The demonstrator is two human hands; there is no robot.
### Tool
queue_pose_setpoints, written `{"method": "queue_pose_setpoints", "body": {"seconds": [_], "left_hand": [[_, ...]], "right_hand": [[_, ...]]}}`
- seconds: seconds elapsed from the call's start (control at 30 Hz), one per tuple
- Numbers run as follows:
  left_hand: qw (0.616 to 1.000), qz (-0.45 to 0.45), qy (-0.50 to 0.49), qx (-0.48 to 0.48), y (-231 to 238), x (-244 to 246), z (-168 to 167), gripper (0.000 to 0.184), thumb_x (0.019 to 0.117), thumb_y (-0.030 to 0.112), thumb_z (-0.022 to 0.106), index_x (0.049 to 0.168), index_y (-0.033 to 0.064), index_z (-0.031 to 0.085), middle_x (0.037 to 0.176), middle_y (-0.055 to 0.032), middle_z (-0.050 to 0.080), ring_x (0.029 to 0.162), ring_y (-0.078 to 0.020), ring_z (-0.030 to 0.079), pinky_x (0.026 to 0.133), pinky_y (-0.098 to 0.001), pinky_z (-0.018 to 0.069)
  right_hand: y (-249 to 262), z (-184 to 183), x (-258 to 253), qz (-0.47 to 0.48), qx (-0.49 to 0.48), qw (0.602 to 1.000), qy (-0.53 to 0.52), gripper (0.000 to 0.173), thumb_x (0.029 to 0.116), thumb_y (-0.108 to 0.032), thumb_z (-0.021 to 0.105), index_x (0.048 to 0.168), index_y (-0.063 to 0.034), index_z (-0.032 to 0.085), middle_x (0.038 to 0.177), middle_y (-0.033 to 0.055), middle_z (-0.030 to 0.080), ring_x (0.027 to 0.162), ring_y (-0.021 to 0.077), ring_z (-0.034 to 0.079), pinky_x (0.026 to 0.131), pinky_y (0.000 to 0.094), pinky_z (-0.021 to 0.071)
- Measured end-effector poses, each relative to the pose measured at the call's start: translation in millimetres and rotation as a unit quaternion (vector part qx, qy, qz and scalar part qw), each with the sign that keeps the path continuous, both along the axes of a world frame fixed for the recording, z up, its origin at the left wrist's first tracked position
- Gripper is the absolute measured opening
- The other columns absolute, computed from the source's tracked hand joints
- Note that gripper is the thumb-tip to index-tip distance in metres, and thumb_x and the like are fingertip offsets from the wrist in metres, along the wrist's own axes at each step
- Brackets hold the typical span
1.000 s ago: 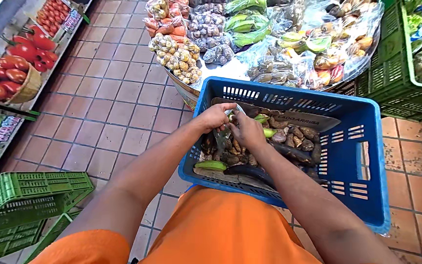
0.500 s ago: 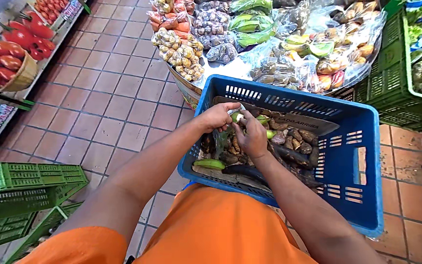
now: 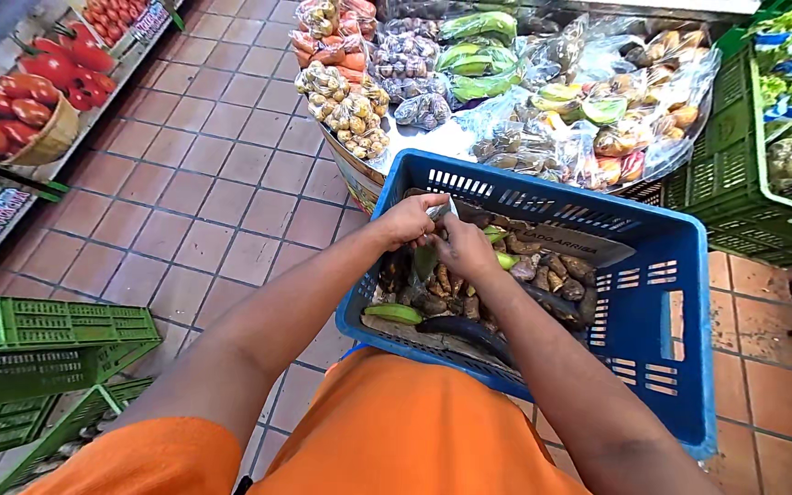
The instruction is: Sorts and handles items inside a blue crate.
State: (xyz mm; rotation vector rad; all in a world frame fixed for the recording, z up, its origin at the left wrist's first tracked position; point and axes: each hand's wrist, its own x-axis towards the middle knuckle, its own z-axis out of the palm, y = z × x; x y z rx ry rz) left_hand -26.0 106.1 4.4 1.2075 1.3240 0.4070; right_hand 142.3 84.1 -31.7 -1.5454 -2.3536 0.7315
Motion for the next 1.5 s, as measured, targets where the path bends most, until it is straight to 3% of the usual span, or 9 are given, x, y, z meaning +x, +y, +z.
{"method": "queue_pose_setpoints", "body": {"seconds": [0.17, 0.33, 0.43, 0.63, 0.83, 0.97, 1.17, 1.3, 1.5], "left_hand": [[1.0, -0.007, -0.031, -0.001, -9, 7, 6, 0.082, 0.0866, -0.013, 0.05, 0.158, 0.0265, 0.042, 0.133, -0.0138, 0.06, 0.053, -0.0124, 0.047, 0.045, -0.0281, 0.0428], [0.996, 0.002, -0.093, 0.008, -22, -5, 24, 0.082, 0.0867, -0.016, 0.047, 0.158, 0.0254, 0.042, 0.143, -0.0118, 0.057, 0.051, -0.0104, 0.045, 0.042, -0.0261, 0.0404], [0.994, 0.0, -0.111, 0.021, -38, -18, 41, 0.084, 0.0845, -0.017, 0.048, 0.157, 0.0248, 0.044, 0.148, -0.0094, 0.055, 0.05, -0.0105, 0.044, 0.04, -0.0265, 0.0385], [0.98, 0.002, -0.192, 0.044, -57, -33, 80, 0.084, 0.0825, -0.02, 0.046, 0.157, 0.0177, 0.043, 0.15, -0.0114, 0.054, 0.054, -0.0094, 0.05, 0.039, -0.0229, 0.0388], [0.976, 0.003, -0.214, 0.045, -71, -43, 102, 0.084, 0.0817, -0.021, 0.045, 0.158, 0.0151, 0.042, 0.152, -0.0123, 0.052, 0.052, -0.0076, 0.049, 0.038, -0.0214, 0.0388], [0.979, 0.026, -0.199, 0.048, -85, -54, 106, 0.085, 0.0808, -0.021, 0.046, 0.157, 0.0161, 0.044, 0.155, -0.0103, 0.049, 0.047, -0.0071, 0.043, 0.036, -0.0219, 0.0367], [0.99, 0.045, -0.126, 0.031, -112, -41, 86, 0.079, 0.0886, -0.019, 0.048, 0.156, 0.0227, 0.047, 0.151, -0.0048, 0.055, 0.053, -0.011, 0.052, 0.04, -0.0256, 0.0396], [0.995, 0.05, -0.084, -0.005, -108, -22, 58, 0.078, 0.0906, -0.016, 0.048, 0.156, 0.0262, 0.046, 0.145, -0.0061, 0.058, 0.051, -0.0117, 0.051, 0.042, -0.0274, 0.0428], [0.998, -0.003, -0.051, -0.022, -94, 3, 46, 0.077, 0.0918, -0.014, 0.051, 0.157, 0.0264, 0.045, 0.139, -0.0093, 0.062, 0.052, -0.0143, 0.052, 0.044, -0.0293, 0.0451]], "right_hand": [[16, 25, 9, 0.137, -0.097, 0.977, -0.131, 0.025, 0.1041, -0.025, 0.049, 0.112, -0.0133, 0.07, 0.103, 0.0143, 0.072, 0.101, 0.0359, 0.07, 0.082, 0.063, 0.054], [-8, 24, 57, -0.039, -0.062, 0.948, 0.31, 0.025, 0.1038, -0.026, 0.055, 0.103, -0.0061, 0.07, 0.081, 0.0032, 0.07, 0.06, 0.0127, 0.062, 0.055, 0.0345, 0.0546], [-28, -31, 67, -0.042, -0.215, 0.968, 0.121, 0.032, 0.1012, -0.034, 0.062, 0.098, -0.0041, 0.073, 0.079, 0.0129, 0.068, 0.071, 0.0284, 0.066, 0.069, 0.0546, 0.0557], [-74, -111, -30, 0.269, -0.24, 0.915, -0.184, 0.064, 0.0907, -0.036, 0.073, 0.147, -0.015, 0.052, 0.135, 0.0208, 0.062, 0.119, 0.0439, 0.062, 0.093, 0.0698, 0.0499], [-79, -119, -53, 0.289, -0.134, 0.921, -0.223, 0.046, 0.0857, -0.037, 0.077, 0.122, -0.0104, 0.068, 0.131, 0.0157, 0.063, 0.107, 0.0402, 0.067, 0.081, 0.0638, 0.0561], [-66, -76, -7, 0.301, -0.141, 0.935, -0.121, 0.056, 0.0808, -0.04, 0.079, 0.131, -0.0187, 0.066, 0.131, 0.0083, 0.065, 0.121, 0.0317, 0.061, 0.099, 0.06, 0.051], [-89, 37, 126, 0.024, -0.179, 0.984, 0.009, 0.049, 0.0795, -0.046, 0.075, 0.122, -0.0232, 0.071, 0.091, 0.0003, 0.072, 0.077, 0.0168, 0.069, 0.068, 0.0491, 0.0595], [-117, 104, 145, -0.069, -0.151, 0.981, 0.099, 0.057, 0.0731, -0.048, 0.072, 0.126, -0.0282, 0.061, 0.09, -0.0107, 0.071, 0.071, 0.0074, 0.069, 0.054, 0.0347, 0.0593], [-87, 134, 98, 0.021, -0.03, 0.999, -0.023, 0.046, 0.0816, -0.033, 0.071, 0.127, -0.0212, 0.069, 0.115, 0.0014, 0.063, 0.096, 0.0186, 0.064, 0.074, 0.0461, 0.0576]]}}
